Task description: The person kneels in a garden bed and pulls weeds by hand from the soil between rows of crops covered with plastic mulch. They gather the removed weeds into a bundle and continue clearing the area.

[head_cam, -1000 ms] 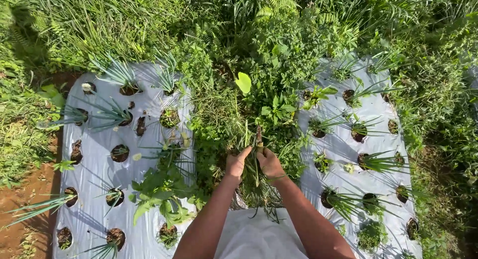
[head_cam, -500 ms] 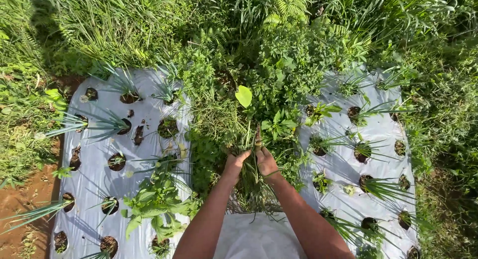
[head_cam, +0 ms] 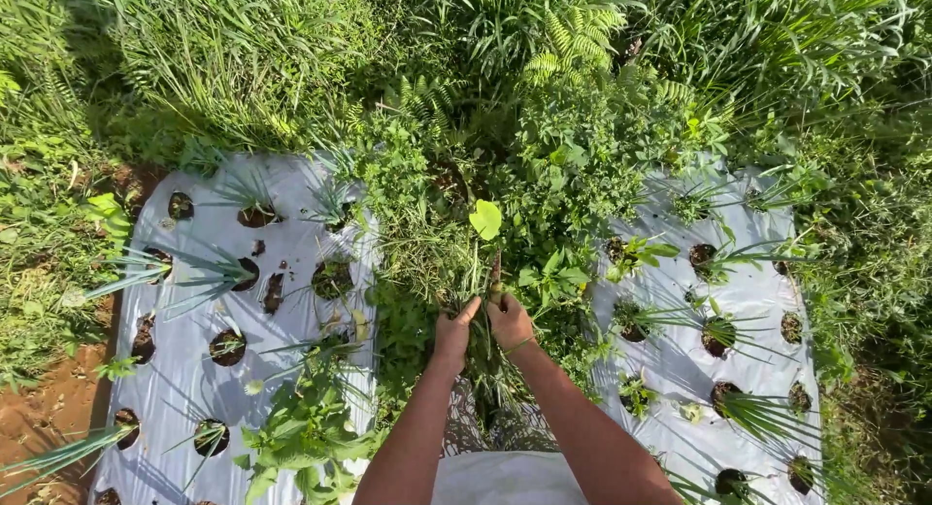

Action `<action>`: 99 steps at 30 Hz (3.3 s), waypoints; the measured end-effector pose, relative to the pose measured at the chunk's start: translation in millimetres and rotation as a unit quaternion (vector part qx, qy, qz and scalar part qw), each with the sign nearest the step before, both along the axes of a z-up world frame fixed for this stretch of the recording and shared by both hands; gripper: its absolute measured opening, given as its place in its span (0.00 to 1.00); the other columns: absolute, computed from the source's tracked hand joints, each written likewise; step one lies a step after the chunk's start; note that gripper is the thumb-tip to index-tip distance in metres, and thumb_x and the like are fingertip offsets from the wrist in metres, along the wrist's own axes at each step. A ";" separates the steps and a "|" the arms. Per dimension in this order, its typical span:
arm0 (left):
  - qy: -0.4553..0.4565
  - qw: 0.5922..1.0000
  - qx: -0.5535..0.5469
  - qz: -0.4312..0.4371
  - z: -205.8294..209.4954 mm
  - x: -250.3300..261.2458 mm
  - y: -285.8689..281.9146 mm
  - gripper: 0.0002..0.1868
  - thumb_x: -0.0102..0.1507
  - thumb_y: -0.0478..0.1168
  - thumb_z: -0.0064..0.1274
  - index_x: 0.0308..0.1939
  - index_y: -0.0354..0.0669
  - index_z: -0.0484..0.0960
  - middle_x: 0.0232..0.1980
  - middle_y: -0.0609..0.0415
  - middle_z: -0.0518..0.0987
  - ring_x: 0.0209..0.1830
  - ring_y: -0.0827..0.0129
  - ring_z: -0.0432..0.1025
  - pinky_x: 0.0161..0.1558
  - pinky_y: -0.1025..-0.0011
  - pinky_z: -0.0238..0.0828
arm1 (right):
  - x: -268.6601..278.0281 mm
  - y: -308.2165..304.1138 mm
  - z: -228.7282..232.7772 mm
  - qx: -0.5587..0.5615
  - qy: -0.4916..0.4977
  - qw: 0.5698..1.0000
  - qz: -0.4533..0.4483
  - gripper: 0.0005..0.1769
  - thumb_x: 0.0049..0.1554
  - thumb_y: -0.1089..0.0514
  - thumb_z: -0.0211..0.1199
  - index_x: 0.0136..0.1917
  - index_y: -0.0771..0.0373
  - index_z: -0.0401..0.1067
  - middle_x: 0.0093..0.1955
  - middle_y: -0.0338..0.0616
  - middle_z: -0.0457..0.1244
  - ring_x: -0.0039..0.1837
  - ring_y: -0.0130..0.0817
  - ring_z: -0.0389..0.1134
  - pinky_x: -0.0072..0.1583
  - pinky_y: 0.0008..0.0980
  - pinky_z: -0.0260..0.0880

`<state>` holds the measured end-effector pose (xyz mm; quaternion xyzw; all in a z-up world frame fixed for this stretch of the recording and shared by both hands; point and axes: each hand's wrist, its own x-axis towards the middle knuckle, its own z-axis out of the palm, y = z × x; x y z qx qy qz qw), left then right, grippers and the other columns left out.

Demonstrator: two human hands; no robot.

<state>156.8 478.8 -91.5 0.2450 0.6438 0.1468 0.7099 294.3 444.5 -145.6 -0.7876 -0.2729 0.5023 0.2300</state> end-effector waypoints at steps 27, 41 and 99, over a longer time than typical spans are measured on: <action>-0.015 0.999 0.018 -0.033 -4.7 -4.8 115.4 0.53 0.67 0.47 0.58 0.82 0.36 0.36 0.81 0.31 0.44 0.81 0.38 0.46 0.76 0.38 0.52 | -15.6 96.1 -47.5 0.007 -0.050 0.996 -0.079 0.18 0.59 0.43 0.61 0.44 0.59 0.66 0.42 0.48 0.62 0.49 0.47 0.68 0.50 0.51 0.66; 0.055 0.998 0.038 -0.018 -39.8 -9.0 153.8 0.48 0.67 0.51 0.58 0.82 0.52 0.42 0.78 0.36 0.55 0.76 0.46 0.59 0.72 0.42 0.66 | -19.1 135.4 14.3 0.055 -0.015 0.996 -0.071 0.14 0.64 0.47 0.57 0.45 0.59 0.65 0.46 0.50 0.60 0.47 0.41 0.65 0.48 0.43 0.65; -0.026 0.881 0.156 -0.446 32.8 36.0 18.1 0.17 0.69 0.49 0.49 0.60 0.54 0.80 0.59 0.60 0.84 0.44 0.71 0.77 0.42 0.70 0.74 | -3.2 -113.6 92.3 0.061 -0.025 0.916 -0.395 0.14 0.67 0.49 0.58 0.44 0.60 0.74 0.36 0.40 0.65 0.36 0.30 0.62 0.41 0.32 0.64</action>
